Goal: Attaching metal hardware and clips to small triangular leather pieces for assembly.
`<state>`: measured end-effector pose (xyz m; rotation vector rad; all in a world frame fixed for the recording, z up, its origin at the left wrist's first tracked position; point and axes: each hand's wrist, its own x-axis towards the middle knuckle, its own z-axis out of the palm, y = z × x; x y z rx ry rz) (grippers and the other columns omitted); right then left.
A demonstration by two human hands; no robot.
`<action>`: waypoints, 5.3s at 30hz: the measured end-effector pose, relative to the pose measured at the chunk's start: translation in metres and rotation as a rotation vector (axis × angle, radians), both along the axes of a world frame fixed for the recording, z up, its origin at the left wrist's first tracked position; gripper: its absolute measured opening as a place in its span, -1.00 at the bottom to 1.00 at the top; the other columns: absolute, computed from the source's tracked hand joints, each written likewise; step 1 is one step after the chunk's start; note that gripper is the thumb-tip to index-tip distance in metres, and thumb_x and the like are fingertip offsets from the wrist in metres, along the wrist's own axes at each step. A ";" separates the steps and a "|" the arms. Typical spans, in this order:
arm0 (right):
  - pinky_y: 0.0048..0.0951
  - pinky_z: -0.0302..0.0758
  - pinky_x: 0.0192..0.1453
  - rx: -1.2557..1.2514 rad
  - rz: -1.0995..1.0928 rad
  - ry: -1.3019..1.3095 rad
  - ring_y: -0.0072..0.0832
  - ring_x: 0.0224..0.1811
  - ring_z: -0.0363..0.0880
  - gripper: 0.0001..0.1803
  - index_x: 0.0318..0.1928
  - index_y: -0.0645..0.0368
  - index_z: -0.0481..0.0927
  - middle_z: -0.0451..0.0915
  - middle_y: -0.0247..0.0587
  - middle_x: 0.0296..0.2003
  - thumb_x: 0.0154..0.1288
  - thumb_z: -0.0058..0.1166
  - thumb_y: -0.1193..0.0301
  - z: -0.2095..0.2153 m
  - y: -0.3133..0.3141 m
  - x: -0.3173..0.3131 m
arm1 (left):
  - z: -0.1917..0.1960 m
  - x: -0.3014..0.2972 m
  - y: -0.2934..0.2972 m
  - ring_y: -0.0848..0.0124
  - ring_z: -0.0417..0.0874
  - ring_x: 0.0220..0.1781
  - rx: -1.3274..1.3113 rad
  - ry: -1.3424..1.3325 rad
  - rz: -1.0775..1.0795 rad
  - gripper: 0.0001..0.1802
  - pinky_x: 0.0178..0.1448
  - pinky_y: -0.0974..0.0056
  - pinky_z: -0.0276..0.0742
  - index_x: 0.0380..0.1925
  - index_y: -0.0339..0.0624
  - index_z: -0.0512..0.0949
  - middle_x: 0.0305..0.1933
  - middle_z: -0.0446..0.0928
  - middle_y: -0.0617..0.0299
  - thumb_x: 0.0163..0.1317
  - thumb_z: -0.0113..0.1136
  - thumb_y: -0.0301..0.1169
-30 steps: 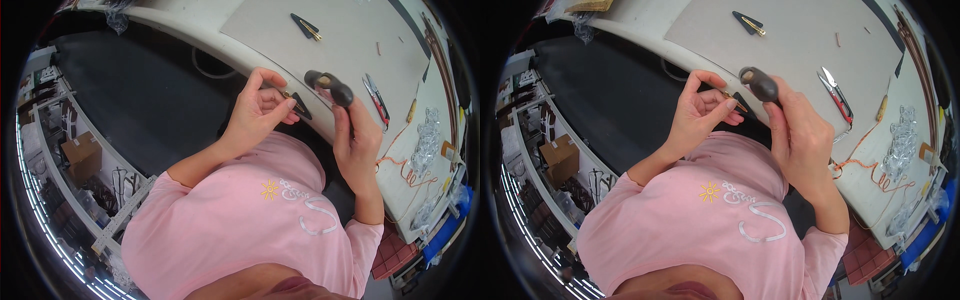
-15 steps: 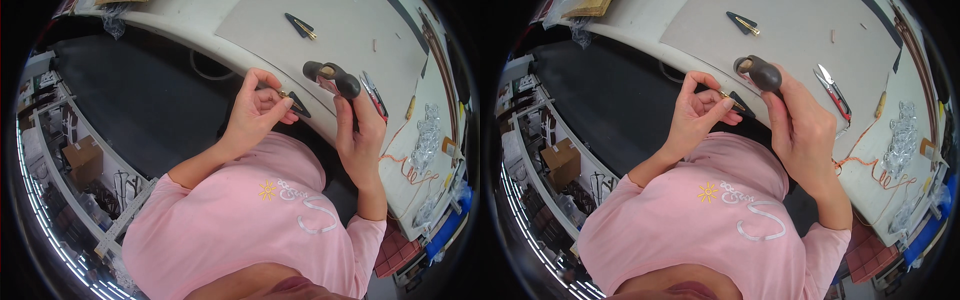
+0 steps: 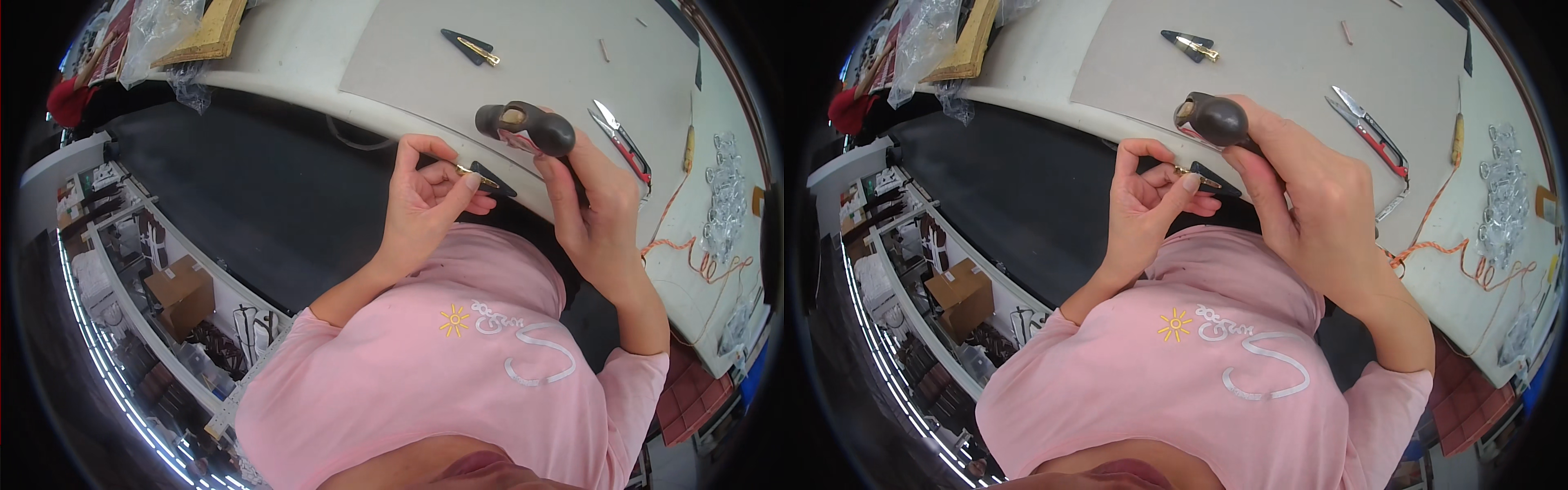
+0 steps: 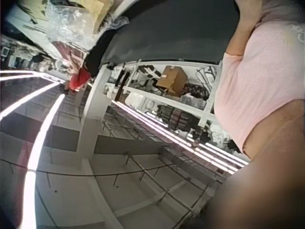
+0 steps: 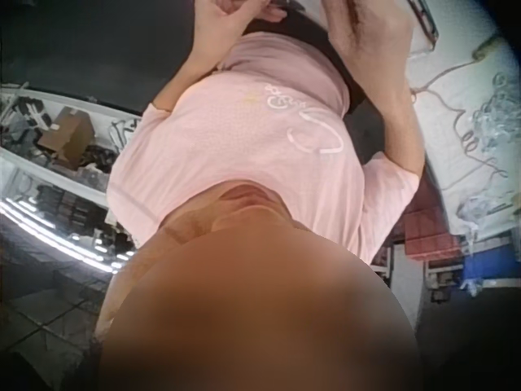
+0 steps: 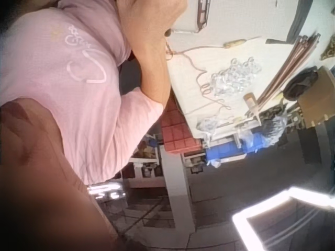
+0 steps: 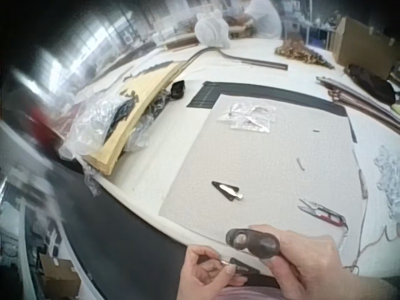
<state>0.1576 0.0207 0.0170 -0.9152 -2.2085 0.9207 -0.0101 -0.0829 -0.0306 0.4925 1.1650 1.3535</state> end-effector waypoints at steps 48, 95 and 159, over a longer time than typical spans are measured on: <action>-0.35 0.34 -0.52 0.248 0.207 -0.150 -0.43 -0.63 0.42 -0.53 0.19 0.03 0.63 0.42 -0.30 -0.55 0.24 0.28 0.45 0.014 0.003 -0.007 | 0.003 -0.011 -0.003 0.46 0.75 -0.30 -0.004 -0.057 0.006 -0.68 -0.21 0.43 0.71 -0.05 -0.22 0.24 -0.33 0.61 0.15 0.36 0.19 -0.60; -0.40 0.36 -0.51 0.056 0.040 -0.181 -0.45 -0.60 0.45 -0.73 0.06 0.12 0.62 0.48 -0.27 -0.53 0.40 0.17 0.37 0.011 0.010 0.032 | 0.008 -0.004 -0.001 0.32 0.78 -0.21 0.006 0.064 -0.021 -0.51 -0.08 0.28 0.77 0.27 -0.31 0.26 -0.15 0.67 -0.01 0.39 0.15 -0.62; -0.59 0.58 -0.41 -0.619 -0.131 0.372 -0.68 -0.46 0.56 -0.89 -0.19 0.31 0.44 0.59 -0.28 -0.44 0.50 0.06 0.53 -0.010 -0.015 0.017 | 0.025 0.018 0.044 0.54 0.70 -0.28 0.123 -0.063 -0.131 -0.93 -0.08 0.39 0.69 -0.21 -0.27 0.60 -0.26 0.66 0.22 0.38 0.21 -0.50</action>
